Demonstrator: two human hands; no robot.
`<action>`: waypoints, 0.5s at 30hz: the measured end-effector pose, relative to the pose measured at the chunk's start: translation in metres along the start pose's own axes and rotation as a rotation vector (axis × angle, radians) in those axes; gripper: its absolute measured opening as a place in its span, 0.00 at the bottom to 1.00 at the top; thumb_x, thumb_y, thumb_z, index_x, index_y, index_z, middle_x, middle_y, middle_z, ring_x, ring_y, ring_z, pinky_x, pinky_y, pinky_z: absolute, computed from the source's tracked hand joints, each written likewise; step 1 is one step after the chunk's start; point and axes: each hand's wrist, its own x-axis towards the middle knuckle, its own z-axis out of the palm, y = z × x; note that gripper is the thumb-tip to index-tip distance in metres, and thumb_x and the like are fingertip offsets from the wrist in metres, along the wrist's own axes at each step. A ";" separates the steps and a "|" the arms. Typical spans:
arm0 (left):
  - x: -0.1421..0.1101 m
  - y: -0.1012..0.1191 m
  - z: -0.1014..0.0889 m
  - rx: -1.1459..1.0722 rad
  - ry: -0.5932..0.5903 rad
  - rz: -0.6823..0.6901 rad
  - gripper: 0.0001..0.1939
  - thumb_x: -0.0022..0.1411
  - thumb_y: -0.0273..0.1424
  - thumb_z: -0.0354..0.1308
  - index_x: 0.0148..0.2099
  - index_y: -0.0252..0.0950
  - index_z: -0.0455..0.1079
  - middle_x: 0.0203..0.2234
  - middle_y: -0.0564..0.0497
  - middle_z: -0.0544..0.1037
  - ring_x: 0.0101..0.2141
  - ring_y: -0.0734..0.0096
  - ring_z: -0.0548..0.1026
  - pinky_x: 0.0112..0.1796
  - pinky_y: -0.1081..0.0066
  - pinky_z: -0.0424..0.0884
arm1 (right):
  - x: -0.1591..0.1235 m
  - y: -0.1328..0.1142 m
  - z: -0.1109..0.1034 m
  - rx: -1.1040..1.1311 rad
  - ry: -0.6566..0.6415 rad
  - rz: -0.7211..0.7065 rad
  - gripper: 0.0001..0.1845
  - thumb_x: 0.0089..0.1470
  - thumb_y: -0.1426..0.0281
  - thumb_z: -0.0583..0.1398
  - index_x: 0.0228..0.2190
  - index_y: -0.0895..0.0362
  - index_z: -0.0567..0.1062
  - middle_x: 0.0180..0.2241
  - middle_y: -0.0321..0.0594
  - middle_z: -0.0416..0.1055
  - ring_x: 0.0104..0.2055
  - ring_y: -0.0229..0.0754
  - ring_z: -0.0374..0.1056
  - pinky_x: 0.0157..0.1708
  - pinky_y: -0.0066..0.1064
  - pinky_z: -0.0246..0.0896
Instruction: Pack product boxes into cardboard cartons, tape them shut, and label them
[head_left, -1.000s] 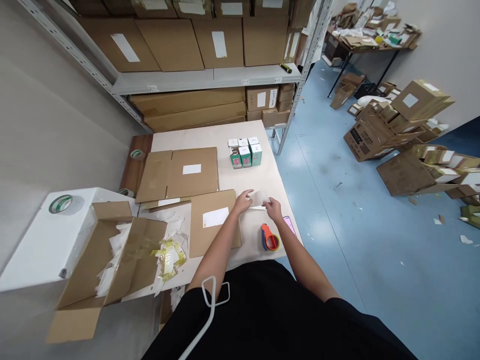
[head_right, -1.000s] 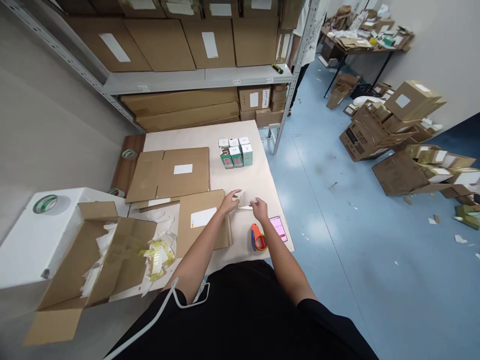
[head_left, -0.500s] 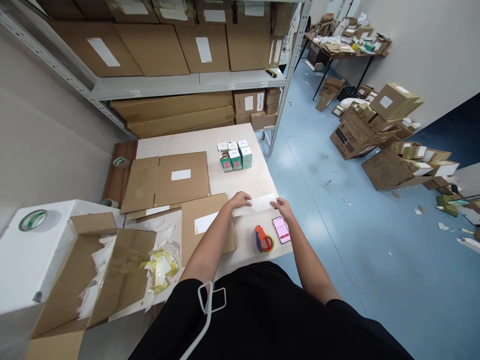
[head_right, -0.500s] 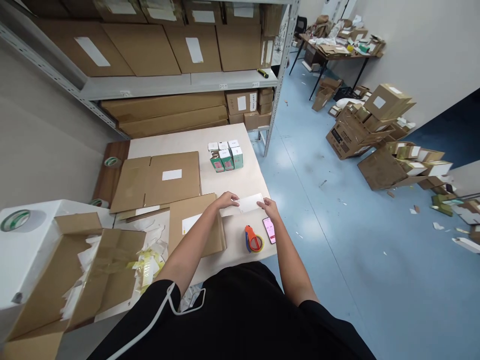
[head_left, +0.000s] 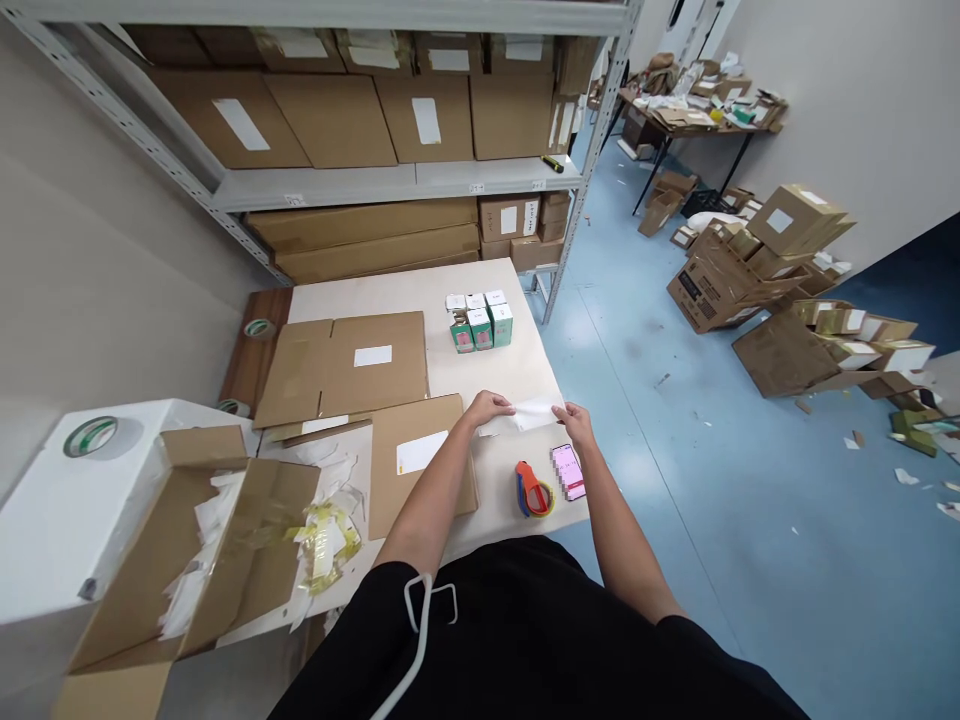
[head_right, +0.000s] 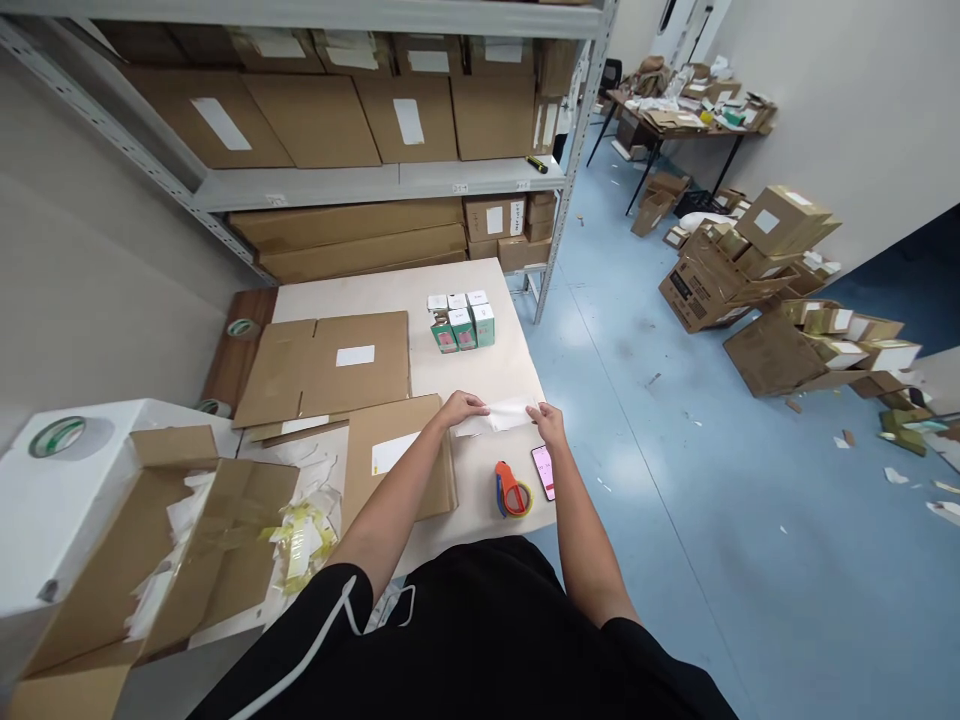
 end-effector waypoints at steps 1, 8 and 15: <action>0.000 -0.001 -0.002 -0.026 0.010 0.003 0.17 0.41 0.43 0.77 0.30 0.36 0.83 0.29 0.47 0.85 0.34 0.61 0.80 0.37 0.67 0.73 | 0.001 0.000 -0.004 0.043 0.028 0.010 0.28 0.43 0.42 0.67 0.29 0.54 0.77 0.24 0.36 0.74 0.33 0.46 0.73 0.32 0.33 0.69; -0.002 -0.001 -0.004 -0.070 0.126 0.012 0.13 0.48 0.40 0.73 0.33 0.36 0.83 0.33 0.46 0.86 0.37 0.59 0.81 0.41 0.65 0.75 | 0.012 -0.016 -0.016 0.190 0.078 -0.024 0.25 0.44 0.50 0.70 0.36 0.56 0.80 0.37 0.43 0.82 0.39 0.46 0.76 0.37 0.35 0.71; -0.016 0.017 0.015 -0.048 0.376 0.032 0.20 0.60 0.39 0.67 0.52 0.35 0.82 0.51 0.40 0.83 0.53 0.55 0.79 0.52 0.63 0.73 | 0.005 -0.054 0.033 0.156 -0.139 -0.076 0.18 0.44 0.57 0.69 0.35 0.55 0.78 0.34 0.38 0.79 0.36 0.43 0.72 0.38 0.33 0.70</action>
